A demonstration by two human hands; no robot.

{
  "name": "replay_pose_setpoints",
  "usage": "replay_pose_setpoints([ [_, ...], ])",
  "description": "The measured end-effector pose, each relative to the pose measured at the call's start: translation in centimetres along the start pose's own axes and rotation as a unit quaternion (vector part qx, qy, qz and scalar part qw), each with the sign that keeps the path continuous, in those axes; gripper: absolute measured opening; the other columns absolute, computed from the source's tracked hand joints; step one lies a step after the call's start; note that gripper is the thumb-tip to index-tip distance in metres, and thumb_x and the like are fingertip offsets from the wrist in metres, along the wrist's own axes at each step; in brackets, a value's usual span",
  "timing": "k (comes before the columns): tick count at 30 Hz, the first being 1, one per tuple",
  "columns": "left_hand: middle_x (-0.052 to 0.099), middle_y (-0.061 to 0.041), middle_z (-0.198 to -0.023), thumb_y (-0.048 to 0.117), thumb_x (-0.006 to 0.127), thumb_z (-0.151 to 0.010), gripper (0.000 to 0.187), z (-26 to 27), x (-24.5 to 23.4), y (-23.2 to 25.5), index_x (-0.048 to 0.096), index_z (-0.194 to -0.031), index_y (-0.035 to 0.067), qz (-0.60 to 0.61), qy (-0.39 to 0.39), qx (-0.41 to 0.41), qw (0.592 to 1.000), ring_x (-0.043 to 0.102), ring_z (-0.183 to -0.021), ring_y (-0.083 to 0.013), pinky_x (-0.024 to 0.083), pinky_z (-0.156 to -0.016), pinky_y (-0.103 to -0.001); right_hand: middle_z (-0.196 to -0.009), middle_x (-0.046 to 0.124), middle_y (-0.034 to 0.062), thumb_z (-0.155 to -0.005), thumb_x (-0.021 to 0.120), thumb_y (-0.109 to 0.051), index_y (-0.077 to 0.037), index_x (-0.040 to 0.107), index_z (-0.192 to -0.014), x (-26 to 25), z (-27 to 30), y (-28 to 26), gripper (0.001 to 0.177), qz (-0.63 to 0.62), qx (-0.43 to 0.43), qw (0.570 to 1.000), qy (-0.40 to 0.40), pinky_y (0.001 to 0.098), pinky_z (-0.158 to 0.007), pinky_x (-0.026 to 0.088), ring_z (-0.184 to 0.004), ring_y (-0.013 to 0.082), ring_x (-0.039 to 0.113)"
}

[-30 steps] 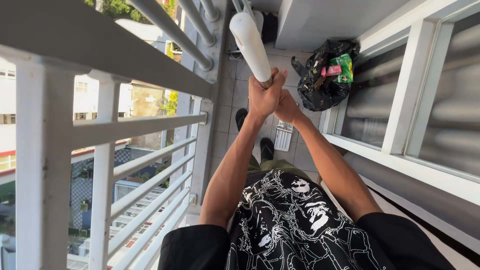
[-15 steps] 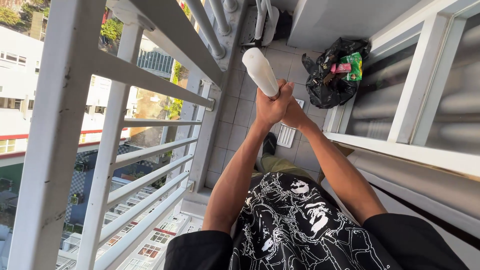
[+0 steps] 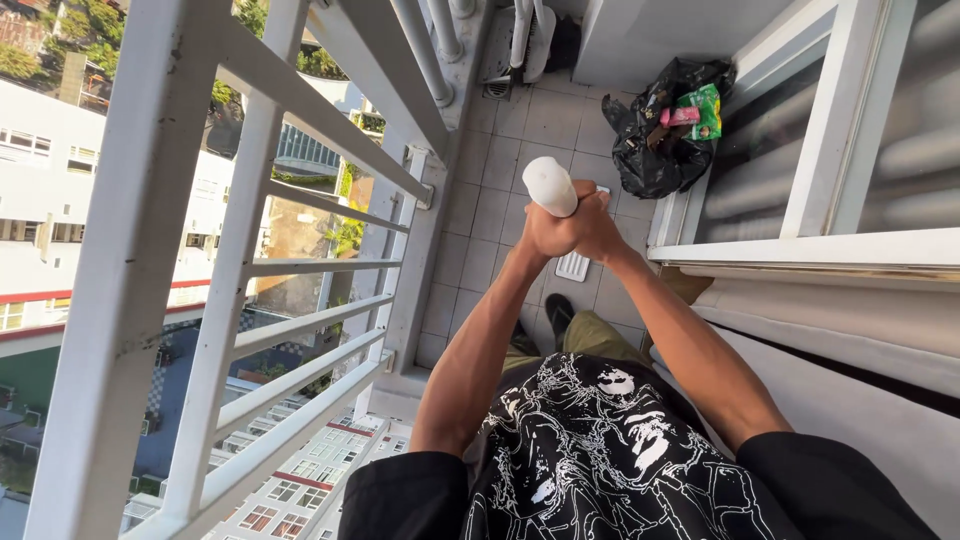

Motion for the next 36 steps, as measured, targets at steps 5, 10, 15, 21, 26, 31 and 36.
replay_pose_setpoints([
  [5,0.057,-0.004,-0.061,0.011,0.070,-0.087,0.018,1.4,3.9,-0.4,0.062,-0.074,0.001,-0.042,0.029,0.011,0.999,0.054,-0.058,-0.0109,0.044,-0.054,-0.031,-0.130,0.065,0.0144,-0.088,0.063,-0.001,-0.003,0.057,-0.131,-2.9,4.7,0.2,0.044,0.047,-0.032,0.997,-0.058,0.0381,-0.106,0.047,-0.123,0.0270,0.060],
  [10,0.064,-0.005,-0.063,0.015,0.072,-0.084,0.015,0.6,9.4,1.0,0.067,-0.080,0.002,-0.013,0.051,-0.018,0.998,0.060,-0.057,-0.0099,0.047,-0.052,-0.032,-0.156,0.050,0.0130,-0.088,0.070,-0.033,-0.002,0.042,-0.155,-13.5,8.3,-11.1,0.079,-0.181,-0.060,0.979,-0.066,0.0386,-0.128,0.029,-0.149,0.0258,0.043],
  [15,0.070,-0.009,-0.068,0.019,0.076,-0.087,0.018,-0.1,17.2,-1.0,0.071,-0.084,0.002,-0.119,0.001,-0.029,0.992,0.062,-0.059,-0.0157,0.050,-0.058,-0.035,-0.150,0.059,0.0160,-0.089,0.070,-0.059,-0.005,0.049,-0.155,-22.0,11.6,-20.4,0.089,-0.175,-0.222,0.959,-0.035,0.0402,-0.122,0.035,-0.145,0.0276,0.056],
  [21,0.074,-0.011,-0.081,0.015,0.066,-0.086,0.022,1.1,22.4,2.6,0.071,-0.102,0.001,-0.098,0.116,0.023,0.988,0.071,-0.076,-0.0180,0.056,-0.072,-0.035,-0.119,0.071,0.0248,-0.102,0.068,-0.008,0.002,0.067,-0.121,-22.6,12.9,-21.1,0.022,-0.207,-0.235,0.936,-0.158,0.0448,-0.107,0.062,-0.119,0.0322,0.073],
  [26,0.073,-0.012,-0.071,0.014,0.063,-0.087,0.016,4.9,23.8,-5.8,0.069,-0.089,-0.001,-0.144,0.228,-0.079,0.960,0.072,-0.071,-0.0228,0.056,-0.067,-0.039,-0.112,0.073,0.0219,-0.104,0.063,0.001,0.001,0.065,-0.113,-19.7,14.9,-21.7,0.009,-0.246,-0.274,0.926,-0.081,0.0472,-0.092,0.066,-0.100,0.0287,0.078],
  [31,0.070,-0.011,-0.089,0.015,0.067,-0.089,0.015,5.5,25.4,1.4,0.065,-0.095,0.001,-0.164,0.214,0.009,0.963,0.070,-0.084,-0.0243,0.055,-0.070,-0.038,-0.102,0.075,0.0215,-0.103,0.060,0.004,0.003,0.064,-0.111,-18.0,17.6,-24.2,0.009,-0.221,-0.305,0.926,-0.037,0.0427,-0.079,0.066,-0.095,0.0302,0.079],
  [36,0.067,-0.010,-0.111,0.014,0.056,-0.101,0.022,7.5,26.4,5.8,0.062,-0.118,0.002,-0.162,0.133,0.154,0.966,0.064,-0.105,-0.0204,0.051,-0.088,-0.037,-0.110,0.074,0.0237,-0.098,0.071,0.003,0.001,0.067,-0.113,-17.9,18.8,-26.7,0.016,-0.302,-0.338,0.882,-0.130,0.0425,-0.080,0.071,-0.097,0.0304,0.078],
])
Point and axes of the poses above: each hand's wrist, its own z-axis away from the middle knuckle, its own x-axis out of the palm, y = z × x, the point moved 1 cm from there along -z, towards the middle knuckle
